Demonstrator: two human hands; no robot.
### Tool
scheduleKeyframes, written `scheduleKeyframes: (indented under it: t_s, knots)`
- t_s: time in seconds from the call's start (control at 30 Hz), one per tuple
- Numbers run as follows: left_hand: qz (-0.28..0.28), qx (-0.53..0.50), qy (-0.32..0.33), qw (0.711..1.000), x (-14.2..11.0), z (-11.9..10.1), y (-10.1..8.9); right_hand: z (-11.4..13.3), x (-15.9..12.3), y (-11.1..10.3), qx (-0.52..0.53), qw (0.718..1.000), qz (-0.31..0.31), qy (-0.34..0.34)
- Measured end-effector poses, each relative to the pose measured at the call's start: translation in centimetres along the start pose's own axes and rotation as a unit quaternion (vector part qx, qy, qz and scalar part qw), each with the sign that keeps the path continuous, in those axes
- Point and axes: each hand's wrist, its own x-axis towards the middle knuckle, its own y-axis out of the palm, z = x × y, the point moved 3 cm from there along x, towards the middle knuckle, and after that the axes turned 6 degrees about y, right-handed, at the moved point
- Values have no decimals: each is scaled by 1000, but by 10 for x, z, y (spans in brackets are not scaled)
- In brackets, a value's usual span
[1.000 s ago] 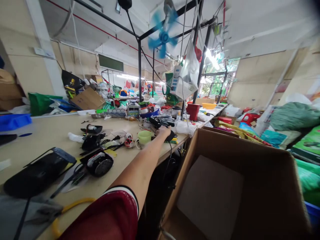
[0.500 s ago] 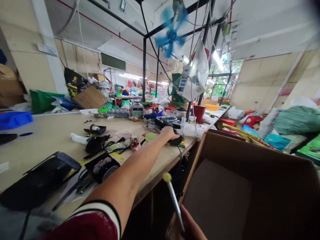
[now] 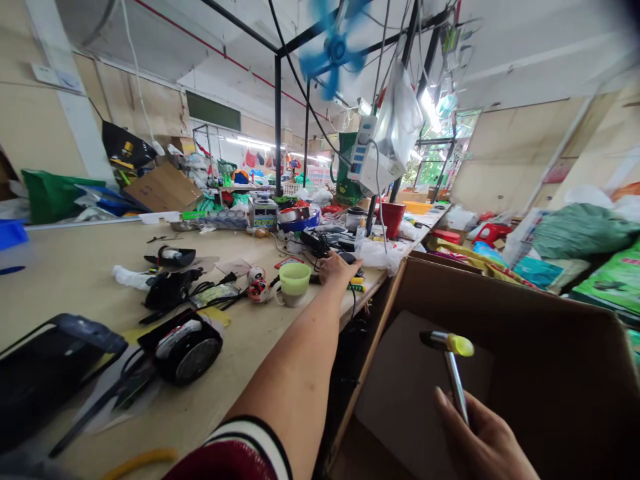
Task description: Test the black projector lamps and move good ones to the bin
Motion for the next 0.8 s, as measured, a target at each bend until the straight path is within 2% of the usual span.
scheduleKeyframes:
  t_s: [0.07,0.17,0.27,0.37,0.47,0.5,0.57,0.63,0.7,0.8]
  knots:
    - [-11,-25,-10,1000,2,0,-5,2,16,-3,-18,1000,3,12]
    - [-14,-75,-28,997,6,-1,-11,5,44,-6,-26,1000,-6,-4]
    - [-19,-143,-44,989,1,-4,-18,22,78,-1,-79,992,-17,-98]
    - [-50,-225,-27,973,-22,-11,-33,51,117,15,-148,972,-16,-183]
    - [-84,-307,27,948,-61,-22,-64,80,158,42,-200,959,-28,-199]
    - [-97,-350,52,930,-76,-25,-77,88,169,54,-222,954,-28,-201]
    - [-120,-549,109,820,-104,-28,-103,99,187,78,-267,941,-14,-208]
    - [-106,-645,143,743,-127,-25,-124,105,195,101,-314,922,14,-224]
    - [-84,-681,158,710,-141,-17,-137,108,194,118,-356,899,37,-251]
    - [-72,-694,157,699,-153,-2,-143,111,185,129,-399,870,39,-287]
